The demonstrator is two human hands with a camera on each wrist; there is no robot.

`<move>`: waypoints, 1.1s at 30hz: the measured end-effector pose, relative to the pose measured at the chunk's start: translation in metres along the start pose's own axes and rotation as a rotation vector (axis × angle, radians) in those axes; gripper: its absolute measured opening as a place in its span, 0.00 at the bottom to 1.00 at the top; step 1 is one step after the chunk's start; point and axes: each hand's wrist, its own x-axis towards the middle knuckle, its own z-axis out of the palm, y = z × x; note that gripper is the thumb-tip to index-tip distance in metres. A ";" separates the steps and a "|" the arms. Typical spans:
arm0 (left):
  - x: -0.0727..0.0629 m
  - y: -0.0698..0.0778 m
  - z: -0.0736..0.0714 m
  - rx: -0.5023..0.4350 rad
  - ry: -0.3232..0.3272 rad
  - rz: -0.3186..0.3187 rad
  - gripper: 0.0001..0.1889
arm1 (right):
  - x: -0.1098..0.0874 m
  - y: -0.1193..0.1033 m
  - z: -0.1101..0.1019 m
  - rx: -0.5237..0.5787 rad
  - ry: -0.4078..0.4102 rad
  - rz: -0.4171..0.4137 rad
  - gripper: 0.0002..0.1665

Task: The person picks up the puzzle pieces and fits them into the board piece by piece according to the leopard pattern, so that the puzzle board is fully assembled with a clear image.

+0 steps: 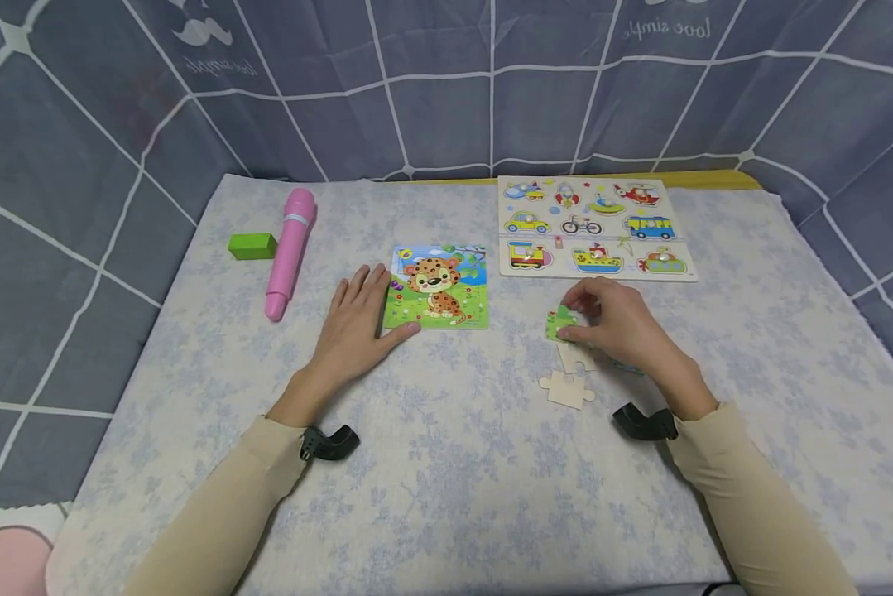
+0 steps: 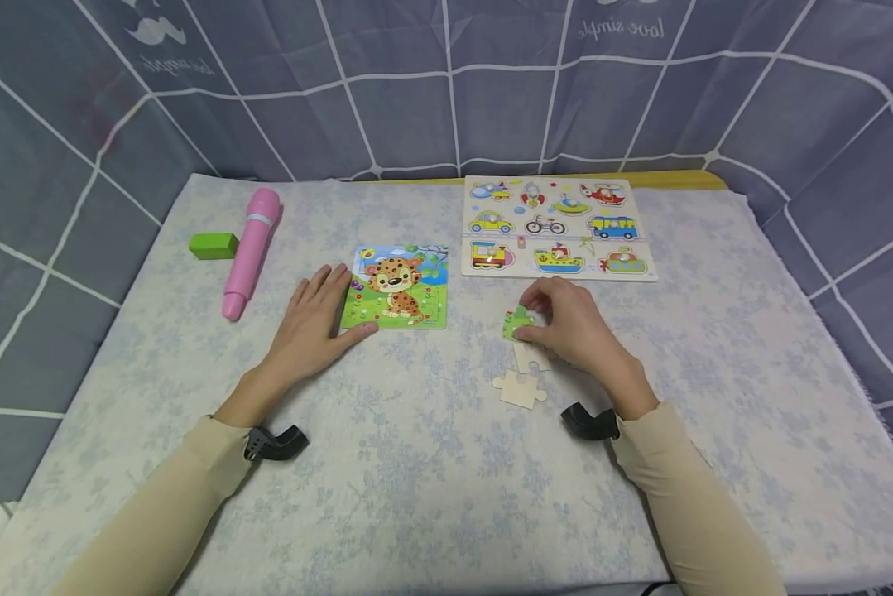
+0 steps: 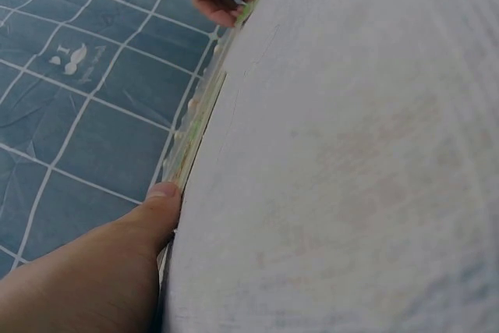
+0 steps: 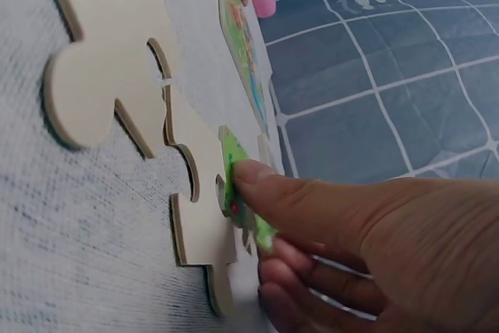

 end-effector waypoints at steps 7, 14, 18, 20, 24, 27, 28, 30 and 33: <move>0.000 0.000 0.001 0.003 0.003 0.003 0.53 | 0.000 0.000 0.000 0.139 0.051 0.002 0.15; -0.002 0.000 0.000 0.003 0.002 -0.003 0.53 | 0.010 -0.012 -0.002 0.227 0.069 -0.045 0.12; -0.003 -0.001 0.000 0.003 0.008 -0.001 0.52 | 0.025 -0.027 0.006 0.253 0.069 -0.077 0.12; -0.003 -0.002 0.000 0.004 0.010 -0.001 0.52 | 0.034 -0.036 0.013 0.273 0.068 -0.084 0.12; -0.003 -0.003 0.001 -0.001 0.010 0.000 0.52 | 0.052 -0.052 0.029 0.304 0.074 -0.116 0.12; -0.003 -0.003 0.002 -0.001 0.010 0.004 0.52 | 0.063 -0.064 0.041 0.336 0.075 -0.138 0.11; -0.002 -0.003 0.002 -0.002 0.009 0.006 0.53 | 0.067 -0.068 0.045 0.347 0.074 -0.142 0.11; -0.002 -0.003 0.002 -0.003 0.010 0.007 0.52 | 0.073 -0.076 0.053 0.360 0.071 -0.144 0.10; -0.001 -0.002 0.001 -0.008 0.011 0.009 0.52 | 0.081 -0.088 0.064 0.353 0.077 -0.140 0.09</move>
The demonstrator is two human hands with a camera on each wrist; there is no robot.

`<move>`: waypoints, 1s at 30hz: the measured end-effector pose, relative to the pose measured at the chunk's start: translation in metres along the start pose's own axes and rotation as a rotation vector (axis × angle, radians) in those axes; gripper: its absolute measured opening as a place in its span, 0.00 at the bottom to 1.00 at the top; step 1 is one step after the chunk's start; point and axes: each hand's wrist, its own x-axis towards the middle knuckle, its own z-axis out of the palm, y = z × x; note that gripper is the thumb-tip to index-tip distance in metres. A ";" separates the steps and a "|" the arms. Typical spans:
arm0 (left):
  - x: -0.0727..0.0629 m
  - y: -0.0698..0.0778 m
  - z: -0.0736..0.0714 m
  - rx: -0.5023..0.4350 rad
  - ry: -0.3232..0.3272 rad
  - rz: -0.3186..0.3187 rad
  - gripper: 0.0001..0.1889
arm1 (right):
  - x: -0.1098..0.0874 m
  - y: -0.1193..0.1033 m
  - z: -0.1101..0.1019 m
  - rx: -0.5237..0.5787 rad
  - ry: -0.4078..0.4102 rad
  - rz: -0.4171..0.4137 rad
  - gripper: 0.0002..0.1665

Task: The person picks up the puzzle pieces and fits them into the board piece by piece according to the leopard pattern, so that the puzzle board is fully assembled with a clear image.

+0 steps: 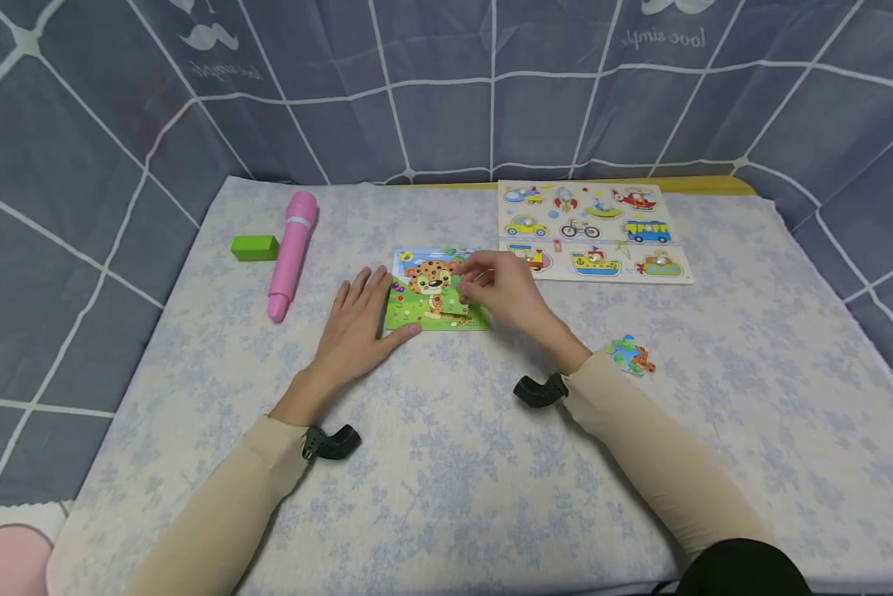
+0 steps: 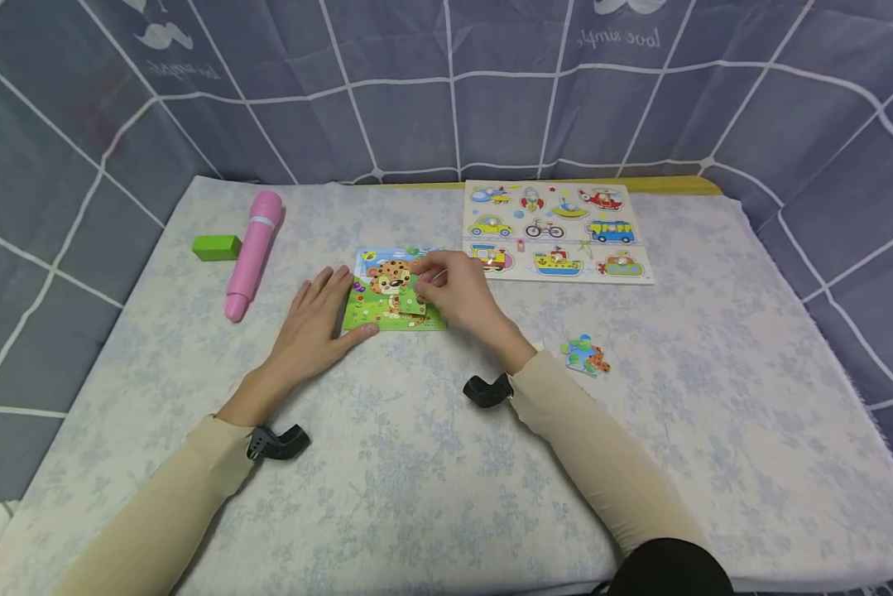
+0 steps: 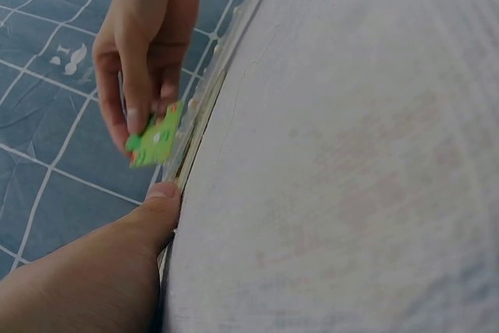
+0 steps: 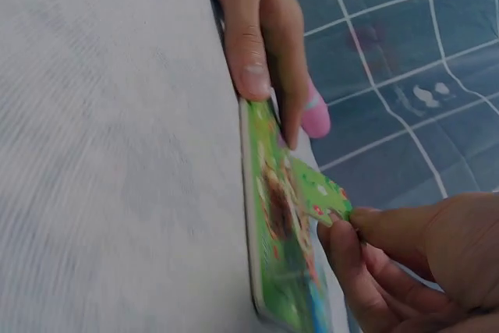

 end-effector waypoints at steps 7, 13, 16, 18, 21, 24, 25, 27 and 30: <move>0.000 0.001 -0.001 -0.002 -0.014 -0.006 0.52 | 0.017 -0.009 0.031 -0.062 0.018 -0.036 0.06; 0.000 0.002 -0.003 0.007 -0.023 -0.009 0.52 | 0.024 -0.016 0.048 -0.075 0.028 -0.074 0.07; 0.000 0.003 -0.004 0.011 -0.029 -0.014 0.52 | 0.024 -0.017 0.056 -0.090 0.019 -0.070 0.06; 0.000 0.004 -0.004 0.012 -0.033 -0.016 0.52 | 0.025 -0.016 0.060 -0.101 0.013 -0.073 0.05; 0.000 0.004 -0.004 0.012 -0.033 -0.015 0.52 | 0.025 -0.016 0.063 -0.130 0.005 -0.095 0.04; 0.000 0.004 -0.004 0.010 -0.033 -0.016 0.52 | 0.023 -0.015 0.061 -0.122 -0.003 -0.104 0.05; 0.000 0.004 -0.004 0.010 -0.034 -0.016 0.52 | 0.022 -0.015 0.059 -0.115 -0.003 -0.105 0.05; 0.000 0.004 -0.004 0.010 -0.032 -0.016 0.52 | 0.020 -0.015 0.055 -0.113 0.006 -0.110 0.06; 0.000 0.003 -0.004 0.013 -0.030 -0.016 0.52 | 0.015 -0.014 0.045 -0.130 0.025 -0.112 0.05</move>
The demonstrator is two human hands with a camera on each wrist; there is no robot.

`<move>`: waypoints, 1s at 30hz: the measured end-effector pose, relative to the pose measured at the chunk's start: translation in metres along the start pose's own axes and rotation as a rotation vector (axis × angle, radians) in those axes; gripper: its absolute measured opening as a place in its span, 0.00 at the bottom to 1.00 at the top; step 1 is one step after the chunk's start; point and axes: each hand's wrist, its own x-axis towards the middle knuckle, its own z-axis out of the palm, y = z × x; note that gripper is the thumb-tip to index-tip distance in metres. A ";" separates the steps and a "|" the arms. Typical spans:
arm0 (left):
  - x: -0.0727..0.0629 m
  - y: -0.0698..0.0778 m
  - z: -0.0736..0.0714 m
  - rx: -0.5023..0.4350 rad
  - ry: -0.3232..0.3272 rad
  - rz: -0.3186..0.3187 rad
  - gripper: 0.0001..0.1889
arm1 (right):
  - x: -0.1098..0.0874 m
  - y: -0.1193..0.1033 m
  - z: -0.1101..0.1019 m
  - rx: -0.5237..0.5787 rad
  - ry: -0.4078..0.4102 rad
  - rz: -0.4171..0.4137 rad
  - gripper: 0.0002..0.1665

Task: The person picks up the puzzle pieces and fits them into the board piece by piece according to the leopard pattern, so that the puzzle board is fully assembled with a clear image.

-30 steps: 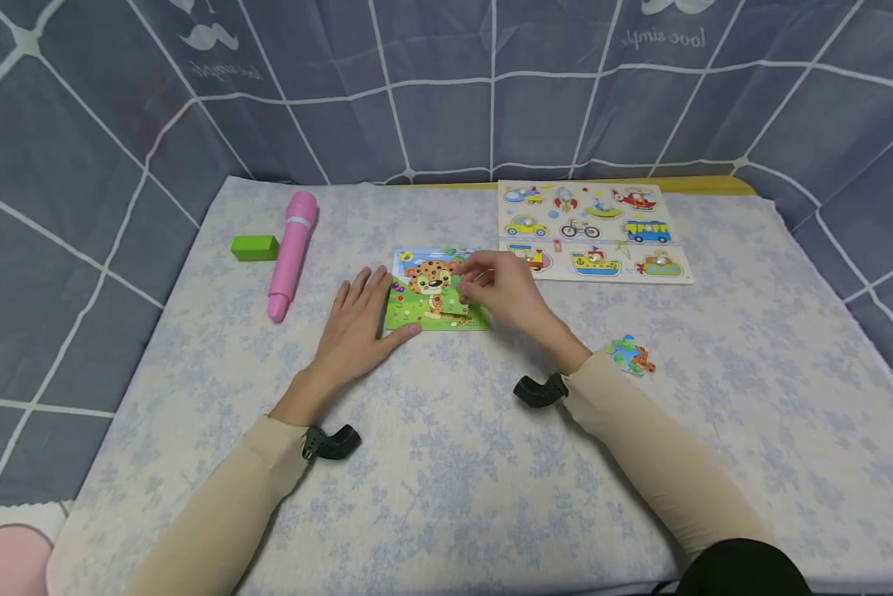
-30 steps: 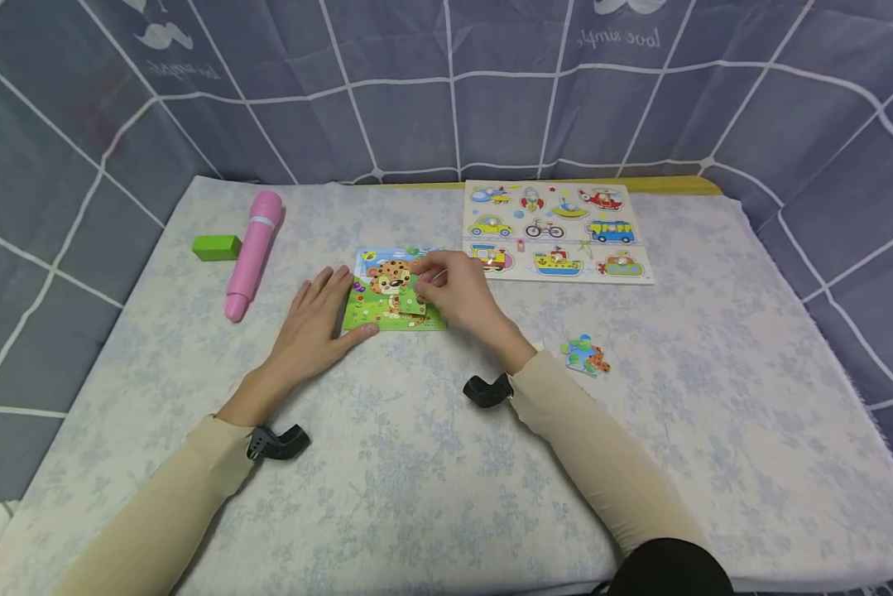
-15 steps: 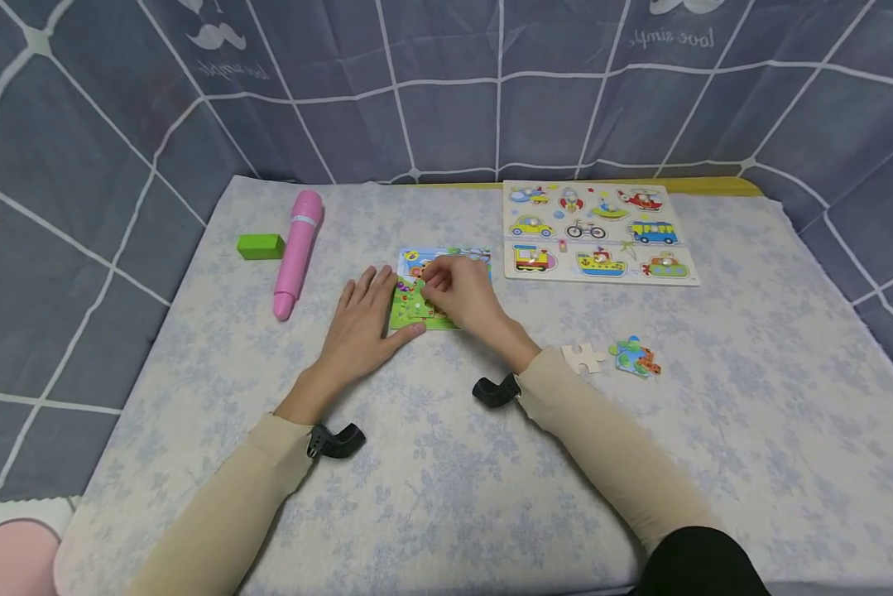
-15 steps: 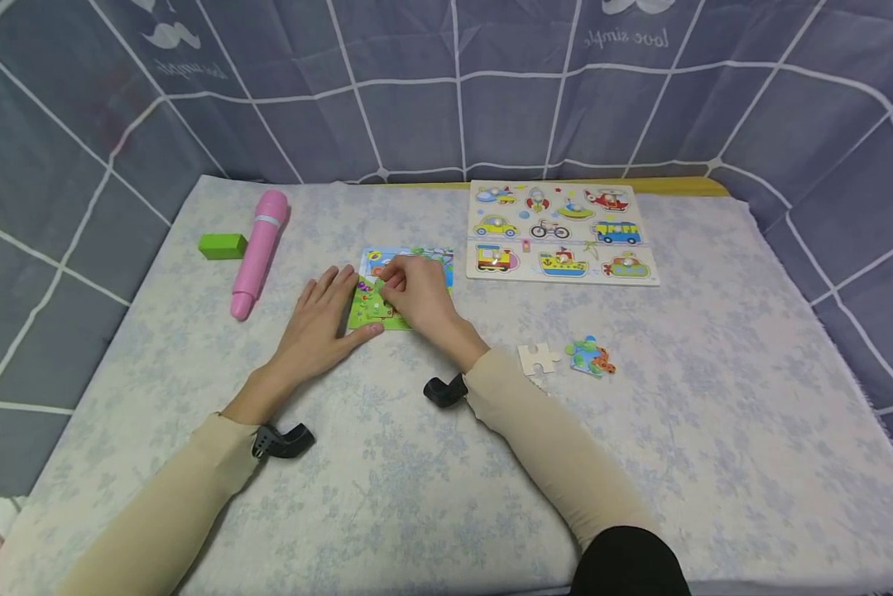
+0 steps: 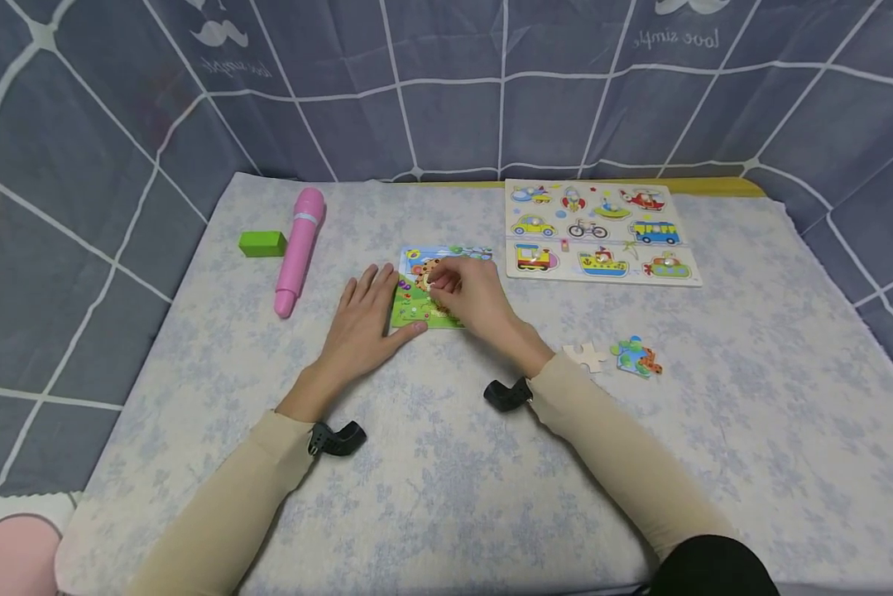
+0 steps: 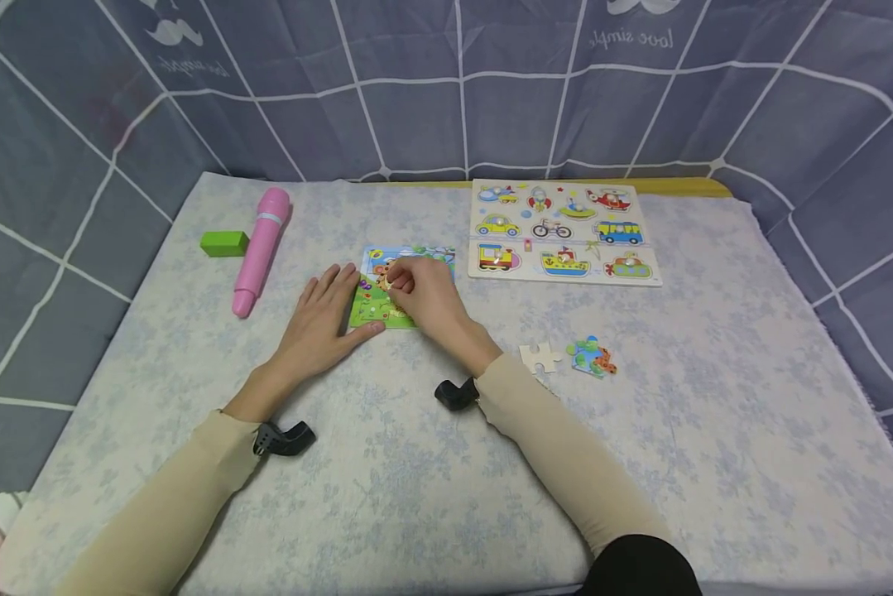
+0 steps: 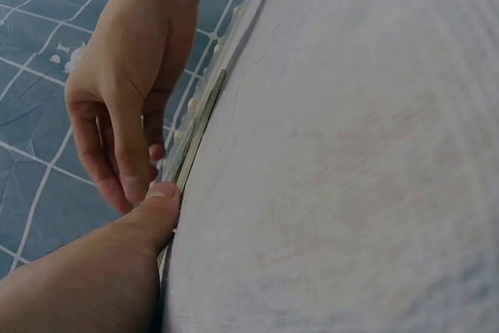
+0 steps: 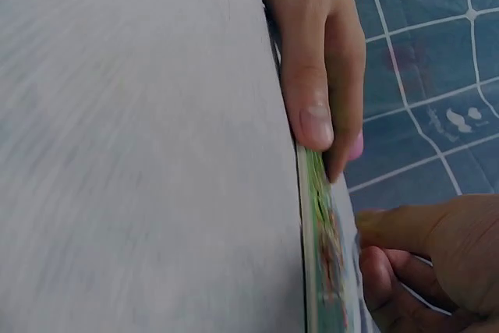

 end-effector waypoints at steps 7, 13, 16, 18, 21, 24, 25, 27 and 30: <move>0.001 0.001 0.000 -0.006 0.000 0.006 0.52 | -0.019 0.011 -0.033 -0.026 0.040 -0.006 0.05; 0.001 0.000 0.001 0.001 0.006 0.007 0.53 | -0.041 0.024 -0.063 -0.039 0.043 0.020 0.06; 0.000 -0.001 0.001 0.002 0.008 0.006 0.53 | -0.052 0.029 -0.074 -0.061 0.047 0.041 0.06; -0.001 -0.002 0.000 -0.001 0.011 0.004 0.52 | -0.060 0.032 -0.080 -0.069 0.053 0.063 0.05; -0.002 -0.002 0.000 -0.005 0.019 0.004 0.52 | -0.071 0.036 -0.088 -0.081 0.065 0.084 0.05; -0.003 -0.001 -0.001 -0.009 0.024 0.007 0.52 | -0.083 0.041 -0.097 -0.095 0.084 0.108 0.05; -0.003 -0.001 -0.001 -0.010 0.024 0.008 0.52 | -0.087 0.042 -0.100 -0.099 0.092 0.113 0.05; -0.002 0.000 -0.001 -0.013 0.022 0.010 0.52 | -0.096 0.046 -0.106 -0.111 0.110 0.125 0.05; -0.001 0.000 0.000 -0.010 0.020 0.012 0.53 | -0.108 0.051 -0.116 -0.128 0.123 0.138 0.06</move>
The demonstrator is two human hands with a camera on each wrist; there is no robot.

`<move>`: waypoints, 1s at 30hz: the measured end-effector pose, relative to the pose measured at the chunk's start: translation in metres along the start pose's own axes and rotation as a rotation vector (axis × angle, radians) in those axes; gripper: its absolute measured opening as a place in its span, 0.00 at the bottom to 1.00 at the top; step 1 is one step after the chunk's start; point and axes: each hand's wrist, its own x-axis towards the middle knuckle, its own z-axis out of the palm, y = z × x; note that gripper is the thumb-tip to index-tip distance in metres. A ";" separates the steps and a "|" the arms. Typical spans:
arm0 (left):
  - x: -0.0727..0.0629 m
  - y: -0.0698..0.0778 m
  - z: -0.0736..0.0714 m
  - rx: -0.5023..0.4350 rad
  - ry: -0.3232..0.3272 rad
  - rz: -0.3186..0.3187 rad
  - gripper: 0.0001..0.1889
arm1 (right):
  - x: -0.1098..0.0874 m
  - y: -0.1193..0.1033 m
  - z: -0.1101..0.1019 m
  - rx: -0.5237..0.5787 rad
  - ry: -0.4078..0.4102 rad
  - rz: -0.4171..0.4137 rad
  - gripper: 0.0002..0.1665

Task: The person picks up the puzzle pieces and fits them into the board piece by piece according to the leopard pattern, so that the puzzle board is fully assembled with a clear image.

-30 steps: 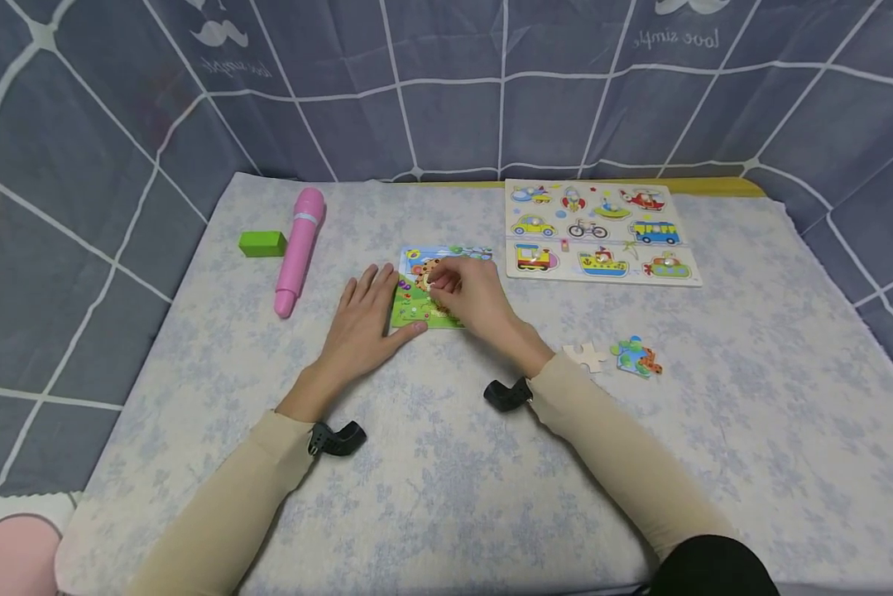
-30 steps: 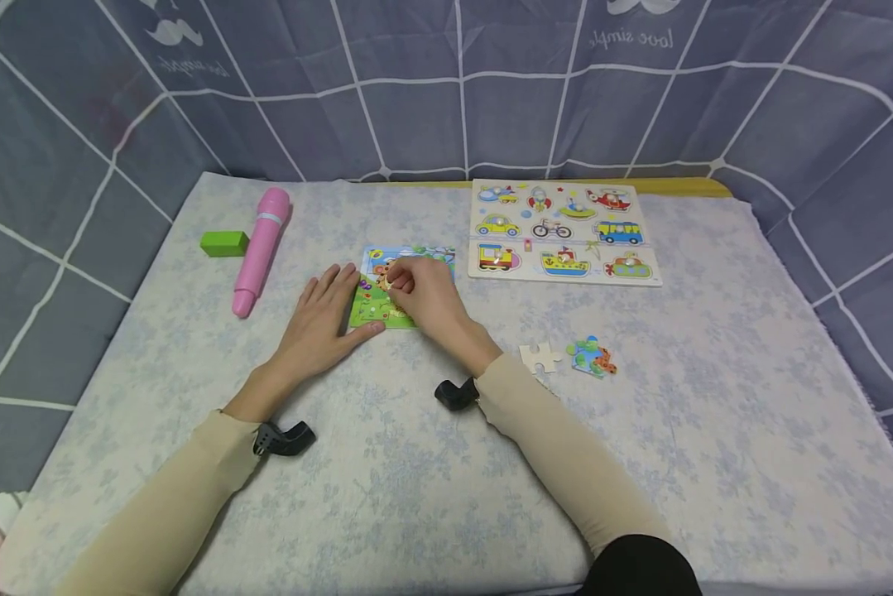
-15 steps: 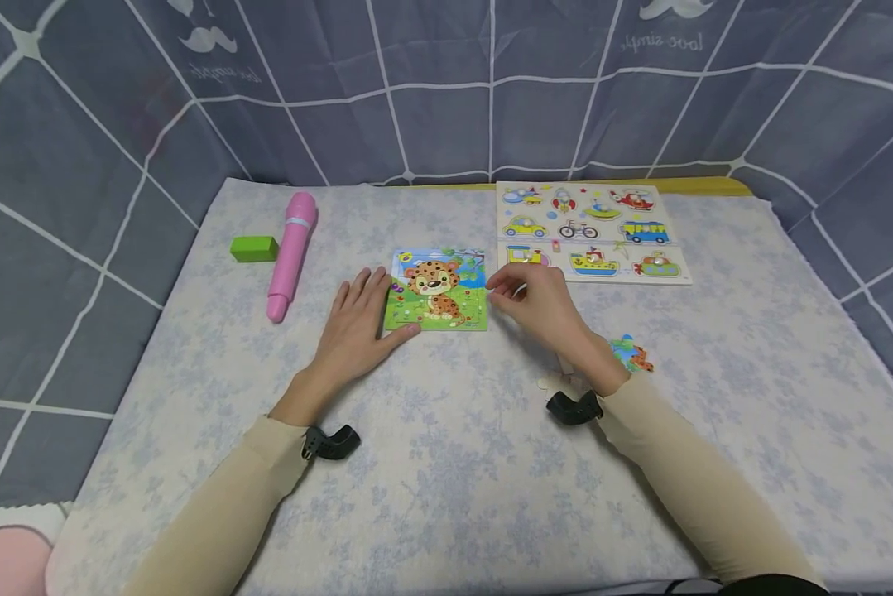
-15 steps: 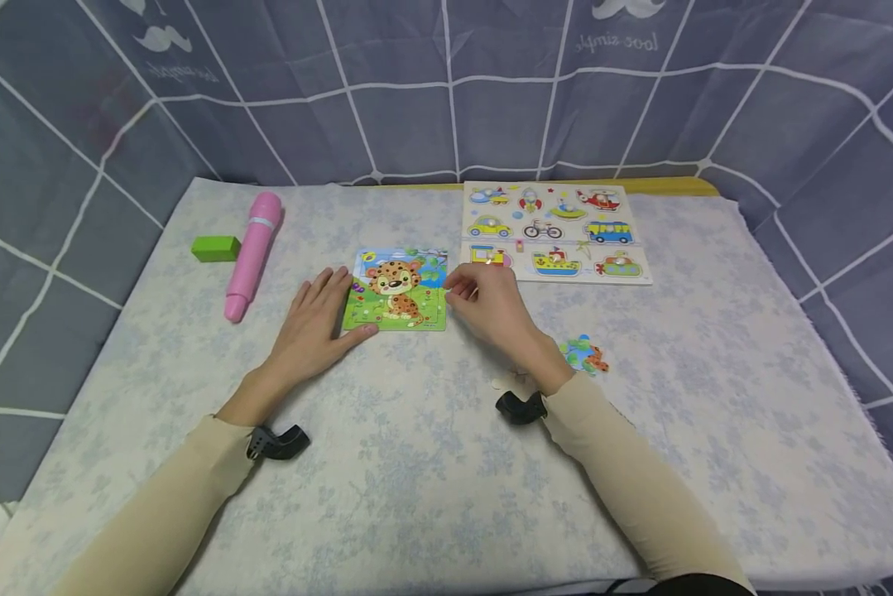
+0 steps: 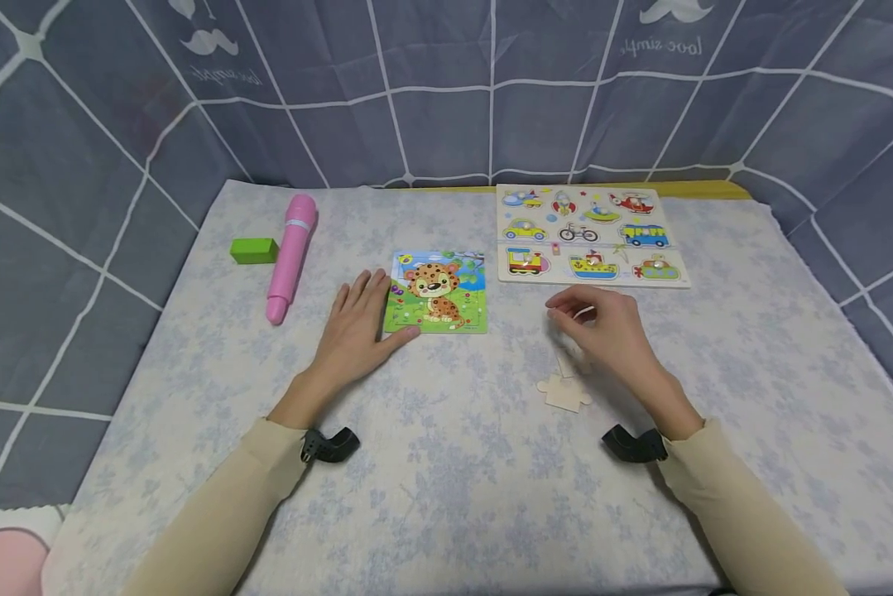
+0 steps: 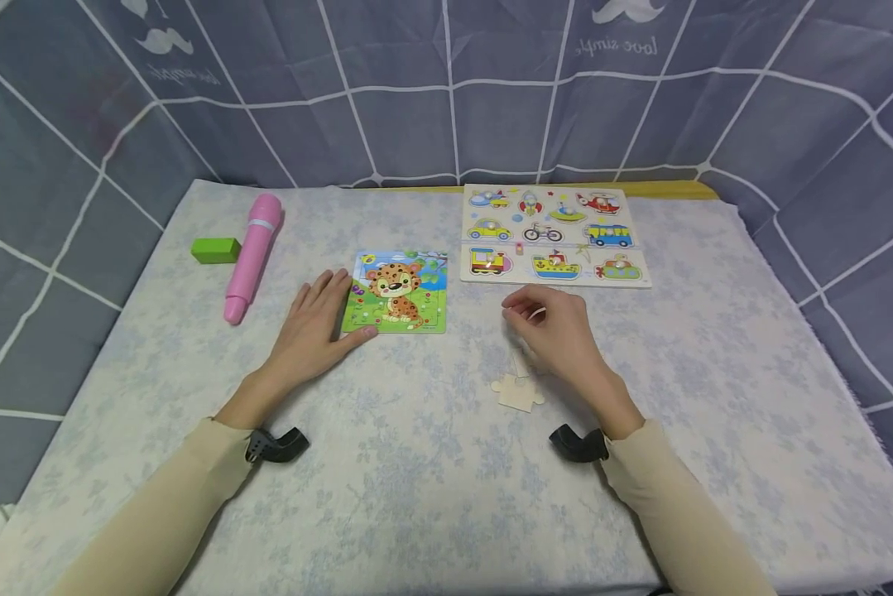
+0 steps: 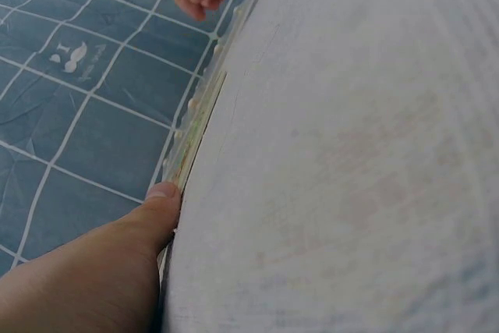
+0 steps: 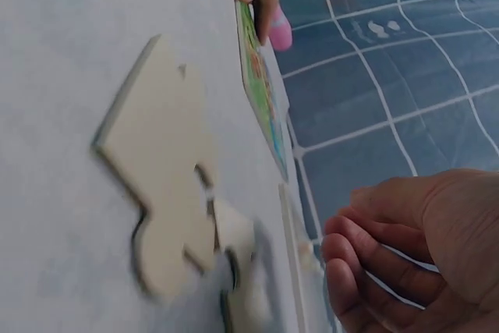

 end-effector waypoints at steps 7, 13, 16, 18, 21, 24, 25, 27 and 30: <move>0.000 0.001 0.002 0.004 0.010 0.005 0.53 | -0.017 0.017 -0.024 -0.031 0.028 0.023 0.09; 0.002 0.004 0.003 0.006 -0.001 0.009 0.53 | -0.022 0.029 -0.037 -0.080 0.010 0.073 0.12; 0.003 0.005 0.003 0.008 -0.006 0.008 0.53 | -0.024 0.033 -0.037 -0.085 0.004 0.091 0.12; 0.003 0.005 0.003 0.006 -0.010 0.006 0.53 | -0.025 0.034 -0.036 -0.081 -0.005 0.097 0.12; 0.003 0.003 0.003 0.004 -0.015 0.007 0.53 | -0.026 0.035 -0.034 -0.075 -0.033 0.094 0.12; 0.003 0.003 0.002 -0.002 -0.017 0.007 0.53 | -0.026 0.035 -0.033 -0.066 -0.073 0.080 0.14; 0.003 0.002 0.002 -0.002 -0.017 0.008 0.53 | -0.026 0.034 -0.032 -0.072 -0.090 0.074 0.15; 0.003 0.001 0.002 -0.001 -0.015 0.007 0.53 | -0.025 0.034 -0.031 -0.088 -0.123 0.066 0.16; 0.002 0.000 0.002 0.002 -0.011 0.006 0.52 | -0.024 0.033 -0.029 -0.118 -0.160 0.058 0.20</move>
